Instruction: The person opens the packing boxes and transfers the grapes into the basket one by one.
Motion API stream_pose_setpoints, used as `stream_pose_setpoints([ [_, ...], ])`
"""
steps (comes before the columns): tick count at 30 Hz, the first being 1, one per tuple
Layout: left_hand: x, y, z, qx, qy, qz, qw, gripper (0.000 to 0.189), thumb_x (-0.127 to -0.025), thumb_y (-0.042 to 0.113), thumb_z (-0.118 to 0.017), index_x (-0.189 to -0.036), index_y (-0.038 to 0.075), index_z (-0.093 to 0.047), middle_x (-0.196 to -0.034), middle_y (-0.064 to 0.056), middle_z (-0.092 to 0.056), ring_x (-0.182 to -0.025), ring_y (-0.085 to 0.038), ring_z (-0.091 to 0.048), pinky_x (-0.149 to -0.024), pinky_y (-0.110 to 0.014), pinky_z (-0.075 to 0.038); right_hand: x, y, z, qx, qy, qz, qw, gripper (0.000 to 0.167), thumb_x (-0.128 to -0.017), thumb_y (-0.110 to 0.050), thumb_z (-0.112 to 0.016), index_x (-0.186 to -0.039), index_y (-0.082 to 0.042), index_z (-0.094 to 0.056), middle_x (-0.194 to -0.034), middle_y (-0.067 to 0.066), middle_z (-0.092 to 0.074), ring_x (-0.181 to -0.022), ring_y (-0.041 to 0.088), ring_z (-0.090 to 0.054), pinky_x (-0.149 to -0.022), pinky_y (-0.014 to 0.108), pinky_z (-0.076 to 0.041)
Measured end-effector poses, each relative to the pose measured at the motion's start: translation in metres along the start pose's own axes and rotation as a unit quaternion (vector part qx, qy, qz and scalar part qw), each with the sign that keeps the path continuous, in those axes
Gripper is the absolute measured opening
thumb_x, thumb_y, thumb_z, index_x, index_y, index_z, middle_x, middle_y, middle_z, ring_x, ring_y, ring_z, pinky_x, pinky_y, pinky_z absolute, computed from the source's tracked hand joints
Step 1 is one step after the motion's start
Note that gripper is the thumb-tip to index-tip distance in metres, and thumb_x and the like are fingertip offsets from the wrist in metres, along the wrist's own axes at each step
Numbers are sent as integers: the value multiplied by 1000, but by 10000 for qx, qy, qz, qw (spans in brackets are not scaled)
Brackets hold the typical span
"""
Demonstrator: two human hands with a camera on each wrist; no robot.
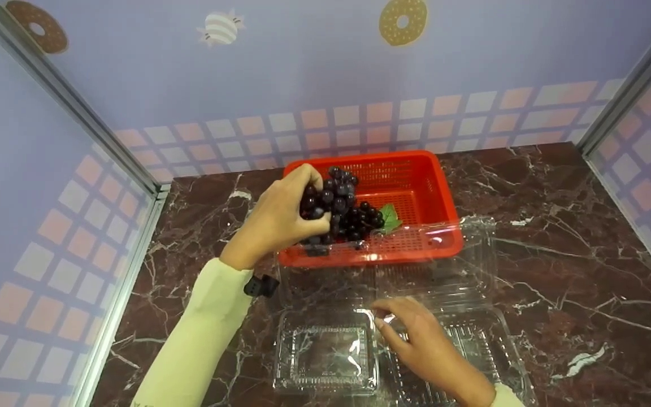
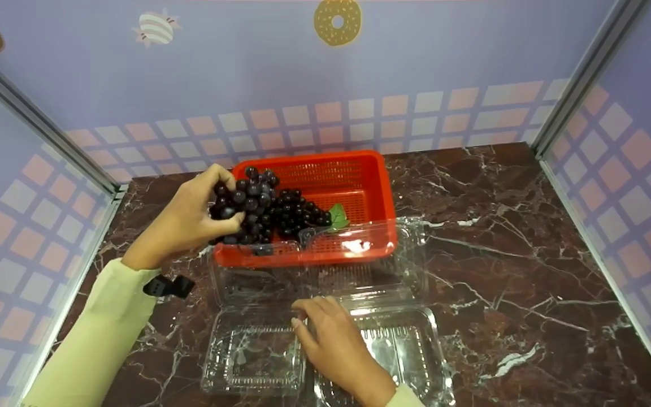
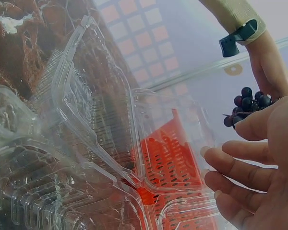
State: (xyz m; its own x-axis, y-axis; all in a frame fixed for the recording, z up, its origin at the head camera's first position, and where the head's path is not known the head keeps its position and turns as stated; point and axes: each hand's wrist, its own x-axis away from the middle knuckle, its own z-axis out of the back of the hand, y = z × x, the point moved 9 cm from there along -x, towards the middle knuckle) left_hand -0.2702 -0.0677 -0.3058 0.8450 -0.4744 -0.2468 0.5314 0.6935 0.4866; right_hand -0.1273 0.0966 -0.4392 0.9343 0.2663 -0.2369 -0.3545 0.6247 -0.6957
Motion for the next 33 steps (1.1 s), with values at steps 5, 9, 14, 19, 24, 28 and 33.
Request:
stream_pose_setpoints([
  [5, -8, -2, -4, -116, 44, -23, 9999, 36, -73, 24, -69, -99, 17, -46, -91, 4, -51, -70, -16, -46, -63, -30, -40, 0, -1, 5, -23, 200, 90, 9998, 28, -89, -18, -68, -117, -20, -65, -110, -8, -69, -110, 11, -61, -111, 53, -36],
  [9, -14, -6, -10, -204, 4, -14, 9998, 36, -73, 24, -70, -100, 16, -46, -94, 3, -52, -75, -18, -48, -67, -31, -42, 0, 1, 8, -40, 279, -6, 9996, 28, -88, -18, -68, -117, -18, -66, -108, -9, -69, -112, 14, -61, -111, 53, -36],
  [14, -21, -11, -18, -345, -73, 19, 9994, 36, -74, 23, -70, -101, 16, -47, -98, 2, -52, -80, -19, -47, -72, -33, -42, -1, 3, 10, -61, 332, -37, 9994, 28, -89, -18, -67, -117, -19, -65, -107, -11, -68, -108, 10, -60, -102, 45, -47],
  [19, -27, -17, -23, -398, -122, 71, 9991, 37, -74, 22, -70, -102, 16, -46, -99, 2, -52, -83, -20, -47, -79, -38, -42, -2, 1, 14, -109, 495, 136, 9986, 28, -89, -16, -67, -116, -17, -65, -105, -13, -66, -91, 1, -55, -83, 29, -54],
  [24, -31, -23, -33, -488, -278, 156, 9983, 38, -75, 25, -70, -103, 17, -45, -101, 3, -51, -86, -20, -48, -87, -41, -43, -4, 1, 21, -102, 741, 205, 9970, 28, -87, -13, -69, -115, -16, -66, -111, -10, -65, -92, 2, -57, -83, 28, -55],
  [28, -33, -30, -43, -575, -479, 268, 9968, 38, -76, 26, -69, -104, 18, -45, -103, 3, -50, -83, -21, -47, -83, -39, -42, -6, 0, 27, -61, 891, 214, 9958, 29, -87, -11, -70, -115, -15, -66, -115, -6, -64, -104, 9, -61, -86, 30, -56],
  [33, -34, -37, -54, -752, -674, 284, 9945, 39, -77, 25, -70, -105, 17, -45, -101, 1, -49, -82, -22, -46, -83, -39, -40, -9, 2, 32, -51, 818, 24, 9966, 31, -88, -13, -69, -118, -16, -65, -119, -5, -62, -108, 11, -61, -84, 26, -57],
])
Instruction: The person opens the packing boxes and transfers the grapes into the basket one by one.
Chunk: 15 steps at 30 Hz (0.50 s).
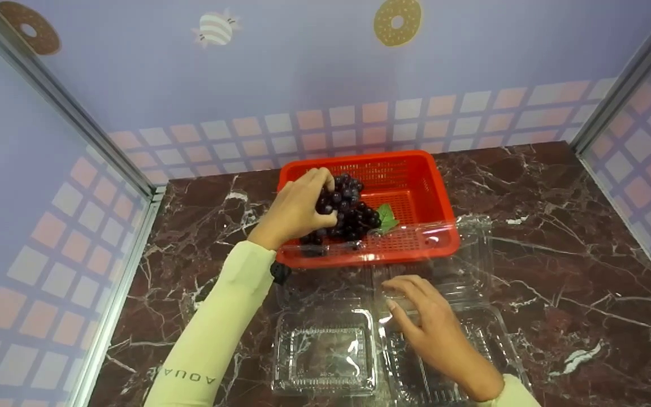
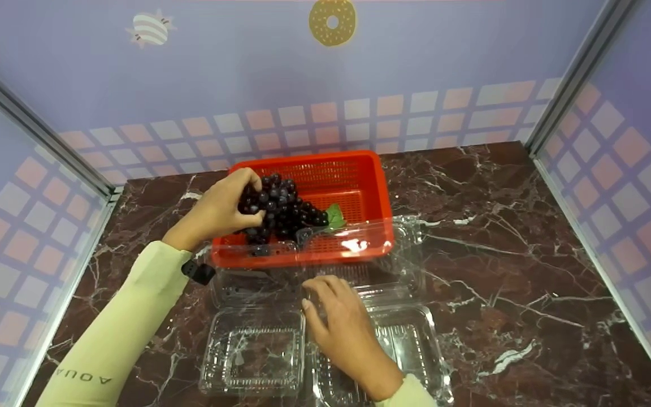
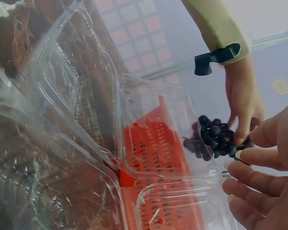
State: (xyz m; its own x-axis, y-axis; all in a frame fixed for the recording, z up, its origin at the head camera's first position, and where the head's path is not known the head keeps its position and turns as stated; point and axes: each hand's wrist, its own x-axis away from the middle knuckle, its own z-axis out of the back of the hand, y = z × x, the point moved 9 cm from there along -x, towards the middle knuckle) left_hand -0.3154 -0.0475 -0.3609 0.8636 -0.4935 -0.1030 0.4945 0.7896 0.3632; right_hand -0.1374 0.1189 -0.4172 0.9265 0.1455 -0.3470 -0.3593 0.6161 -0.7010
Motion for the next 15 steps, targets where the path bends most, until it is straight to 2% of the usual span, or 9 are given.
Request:
stream_pose_setpoints([
  [5, -3, -1, -12, 83, -107, -126, 9998, 28, -81, 14, -66, -101, 15, -47, -97, -1, -49, -81, -20, -47, -76, -34, -41, -4, 0, 5, -2, -12, -17, 10000, 31, -88, -12, -68, -119, -15, -64, -121, 0, -62, -109, 11, -60, -89, 27, -55],
  [9, -5, 1, -17, 264, -65, -271, 9993, 17, -86, 3, -59, -99, 11, -51, -94, -3, -50, -80, -18, -49, -70, -29, -43, -6, 1, 6, -145, -10, -60, 9999, 31, -89, -11, -68, -119, -13, -64, -121, -2, -61, -107, 11, -60, -81, 20, -56],
  [11, -5, 1, -18, 286, -61, -262, 9992, 15, -87, 3, -57, -99, 11, -52, -95, -3, -51, -80, -17, -50, -70, -28, -44, -6, 1, 7, -127, 5, -59, 9999, 30, -89, -11, -68, -119, -13, -65, -121, -3, -61, -106, 10, -60, -80, 20, -56],
  [15, -3, 5, -21, 294, -194, -206, 9992, 11, -91, 12, -56, -102, 14, -52, -99, -1, -52, -84, -17, -51, -74, -30, -46, -9, 1, 11, 95, 103, 2, 9999, 31, -88, -12, -68, -119, -14, -65, -121, -1, -62, -108, 11, -59, -89, 28, -55],
])
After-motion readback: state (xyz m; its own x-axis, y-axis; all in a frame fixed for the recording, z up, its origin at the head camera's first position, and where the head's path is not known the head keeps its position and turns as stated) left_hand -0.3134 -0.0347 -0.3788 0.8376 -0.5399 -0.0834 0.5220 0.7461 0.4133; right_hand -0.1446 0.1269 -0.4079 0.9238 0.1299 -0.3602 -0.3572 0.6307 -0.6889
